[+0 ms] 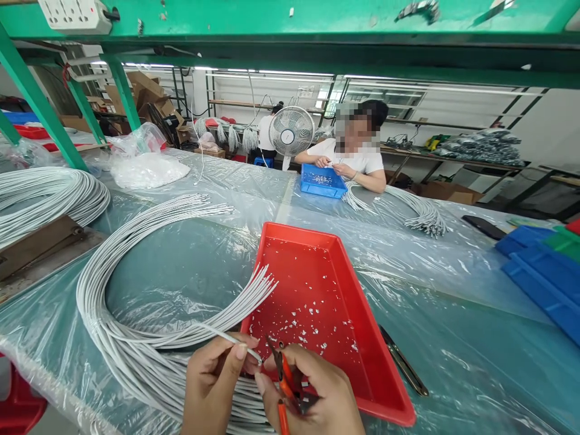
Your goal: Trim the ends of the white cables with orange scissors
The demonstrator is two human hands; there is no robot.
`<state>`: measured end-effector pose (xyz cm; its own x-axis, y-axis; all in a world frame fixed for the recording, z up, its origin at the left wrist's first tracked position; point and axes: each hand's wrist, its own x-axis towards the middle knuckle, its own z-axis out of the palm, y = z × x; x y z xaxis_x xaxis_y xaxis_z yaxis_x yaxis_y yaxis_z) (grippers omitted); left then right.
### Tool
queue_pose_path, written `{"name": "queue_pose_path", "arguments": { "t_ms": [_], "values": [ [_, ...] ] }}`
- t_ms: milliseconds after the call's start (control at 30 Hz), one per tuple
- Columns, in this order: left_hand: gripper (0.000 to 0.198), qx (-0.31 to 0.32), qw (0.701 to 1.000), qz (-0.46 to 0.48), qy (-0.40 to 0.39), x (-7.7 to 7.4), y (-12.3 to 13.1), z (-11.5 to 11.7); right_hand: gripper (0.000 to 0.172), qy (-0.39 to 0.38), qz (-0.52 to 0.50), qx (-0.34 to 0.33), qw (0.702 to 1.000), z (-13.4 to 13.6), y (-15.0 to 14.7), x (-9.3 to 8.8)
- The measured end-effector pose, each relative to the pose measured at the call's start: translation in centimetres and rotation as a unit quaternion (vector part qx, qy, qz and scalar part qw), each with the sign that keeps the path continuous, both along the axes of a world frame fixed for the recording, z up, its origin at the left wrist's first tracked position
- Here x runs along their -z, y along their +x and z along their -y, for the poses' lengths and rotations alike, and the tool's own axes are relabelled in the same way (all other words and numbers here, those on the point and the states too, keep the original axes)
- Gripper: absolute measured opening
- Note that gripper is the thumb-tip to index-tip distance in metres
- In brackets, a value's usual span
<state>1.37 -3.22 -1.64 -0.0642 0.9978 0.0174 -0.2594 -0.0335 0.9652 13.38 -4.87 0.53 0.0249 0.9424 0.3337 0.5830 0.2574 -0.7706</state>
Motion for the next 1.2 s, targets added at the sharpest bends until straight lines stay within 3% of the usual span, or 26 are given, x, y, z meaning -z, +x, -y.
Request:
{"name": "queue_pose_path", "arguments": {
  "t_ms": [267,567,667,867,1067,1200],
  "values": [
    [0.015,-0.077,0.982,-0.121,0.125,0.5,-0.3,0.4,0.010,0.066,0.065,-0.008,0.996,-0.5,0.6,0.7],
    [0.015,-0.049,0.979,-0.126,0.149,1.0,-0.1,0.2,0.008,0.119,0.153,0.011,0.981,-0.6,0.8,0.4],
    [0.016,-0.038,0.980,-0.111,0.163,1.0,0.0,0.0,0.010,0.171,0.185,0.006,0.968,-0.7,1.0,0.2],
    [0.012,-0.056,0.992,-0.046,0.104,0.1,0.4,-0.1,0.010,0.295,0.250,-0.012,0.922,-1.3,0.8,-0.3],
    [0.010,0.032,0.999,0.034,-0.016,-0.4,0.4,-0.6,0.017,0.307,0.258,-0.081,0.912,-0.8,1.4,-0.1],
    [0.013,0.040,0.992,0.100,-0.063,-0.6,0.3,-1.0,0.013,0.322,0.272,-0.034,0.906,-1.0,3.2,-0.1]
  ]
}}
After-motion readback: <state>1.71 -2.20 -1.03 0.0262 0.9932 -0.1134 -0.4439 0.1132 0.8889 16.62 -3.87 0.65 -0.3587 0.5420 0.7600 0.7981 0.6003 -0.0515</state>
